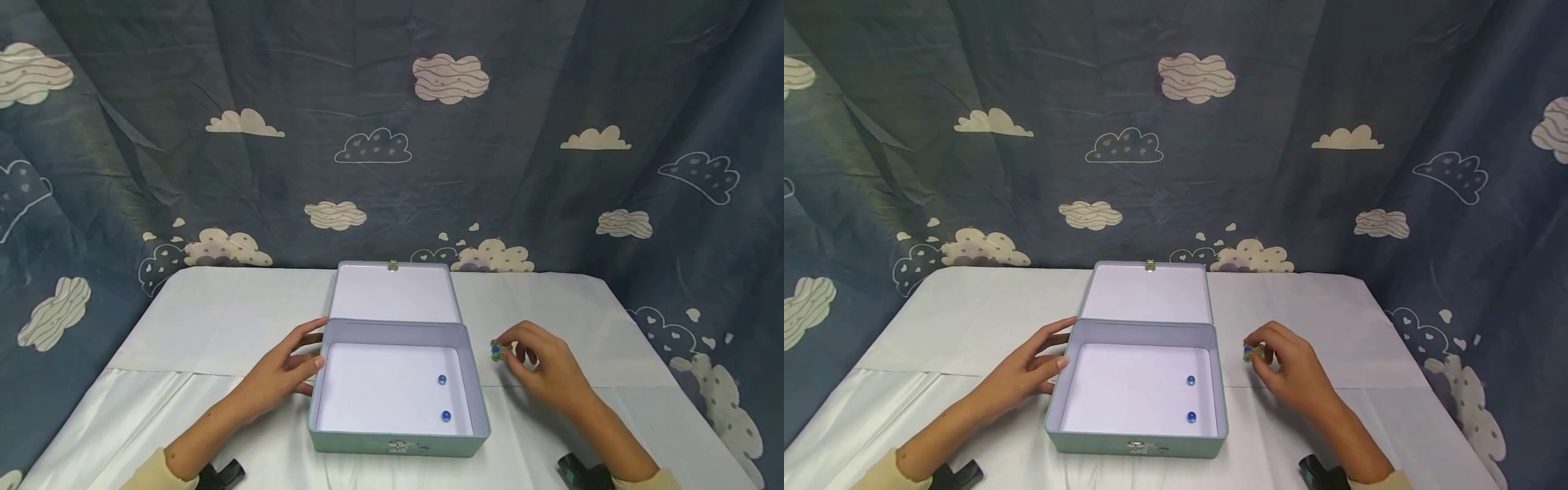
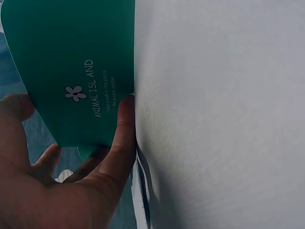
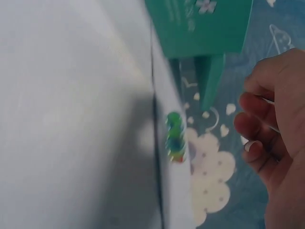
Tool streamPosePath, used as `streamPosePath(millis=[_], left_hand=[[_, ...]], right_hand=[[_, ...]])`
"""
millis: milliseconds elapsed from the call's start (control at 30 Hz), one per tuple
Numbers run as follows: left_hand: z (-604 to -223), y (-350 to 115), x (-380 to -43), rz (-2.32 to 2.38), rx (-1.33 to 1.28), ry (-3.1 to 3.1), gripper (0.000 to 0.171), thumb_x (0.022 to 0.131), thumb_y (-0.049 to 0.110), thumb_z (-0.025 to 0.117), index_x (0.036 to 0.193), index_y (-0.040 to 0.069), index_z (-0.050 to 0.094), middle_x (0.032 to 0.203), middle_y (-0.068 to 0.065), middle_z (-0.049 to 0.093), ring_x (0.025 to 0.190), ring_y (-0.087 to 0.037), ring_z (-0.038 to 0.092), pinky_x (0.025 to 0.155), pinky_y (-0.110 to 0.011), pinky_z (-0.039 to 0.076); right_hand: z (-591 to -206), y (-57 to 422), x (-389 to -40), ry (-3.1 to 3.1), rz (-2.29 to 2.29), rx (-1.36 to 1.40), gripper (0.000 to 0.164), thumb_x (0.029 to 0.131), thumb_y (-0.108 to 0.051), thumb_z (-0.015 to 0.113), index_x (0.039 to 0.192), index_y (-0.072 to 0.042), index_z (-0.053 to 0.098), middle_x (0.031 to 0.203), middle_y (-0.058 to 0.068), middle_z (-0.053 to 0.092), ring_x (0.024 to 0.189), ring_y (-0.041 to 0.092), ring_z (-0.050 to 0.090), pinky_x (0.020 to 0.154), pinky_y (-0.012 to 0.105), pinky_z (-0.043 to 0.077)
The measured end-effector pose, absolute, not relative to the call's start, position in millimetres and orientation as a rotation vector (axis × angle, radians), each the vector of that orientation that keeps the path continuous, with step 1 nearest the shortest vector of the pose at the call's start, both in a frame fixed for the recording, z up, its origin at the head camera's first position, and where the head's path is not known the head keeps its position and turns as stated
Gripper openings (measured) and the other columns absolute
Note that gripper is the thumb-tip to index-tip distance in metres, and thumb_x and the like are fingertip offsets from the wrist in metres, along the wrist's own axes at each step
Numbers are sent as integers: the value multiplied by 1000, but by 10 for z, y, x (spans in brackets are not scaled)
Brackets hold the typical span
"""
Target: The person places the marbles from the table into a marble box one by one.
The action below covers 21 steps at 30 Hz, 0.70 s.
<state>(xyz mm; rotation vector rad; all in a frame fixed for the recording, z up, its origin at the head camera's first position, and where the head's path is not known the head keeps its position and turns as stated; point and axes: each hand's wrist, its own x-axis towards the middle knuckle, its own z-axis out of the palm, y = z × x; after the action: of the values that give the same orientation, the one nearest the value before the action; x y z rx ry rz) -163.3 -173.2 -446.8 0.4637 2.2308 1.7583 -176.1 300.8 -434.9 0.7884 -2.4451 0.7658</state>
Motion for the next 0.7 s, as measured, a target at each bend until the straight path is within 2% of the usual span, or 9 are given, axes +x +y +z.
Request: streamPosePath(millis=[200, 467, 700], left_hand=[[-4477, -1715, -1638, 1767, 458, 2207, 66, 109, 24, 63, 166, 34, 32, 165, -20, 37, 145, -44, 49, 79, -39, 64], [-4487, -1736, -1642, 1761, 465, 2226, 65, 110, 22, 63, 166, 35, 32, 165, -22, 37, 145, -46, 48, 79, -39, 64], [-4472, -1732, -1638, 1755, 432, 2224, 65, 109, 23, 64, 164, 39, 34, 165, -18, 38, 146, -43, 49, 80, -38, 64]], right_hand=[[-4458, 3127, -1789, -2515, 696, 702, 28, 83, 6, 82, 101, -15, 77, 98, -7, 70, 71, 9, 57, 62, 17, 43], [-4559, 3222, -1845, -2584, 614, 652, 26, 82, 3, 85, 97, -17, 76, 95, -11, 66, 72, 9, 57, 61, 20, 47], [-4595, 3262, -1857, -2644, 641, 636, 26, 80, 3, 86, 96, -16, 78, 93, -8, 67, 72, 9, 57, 60, 22, 49]])
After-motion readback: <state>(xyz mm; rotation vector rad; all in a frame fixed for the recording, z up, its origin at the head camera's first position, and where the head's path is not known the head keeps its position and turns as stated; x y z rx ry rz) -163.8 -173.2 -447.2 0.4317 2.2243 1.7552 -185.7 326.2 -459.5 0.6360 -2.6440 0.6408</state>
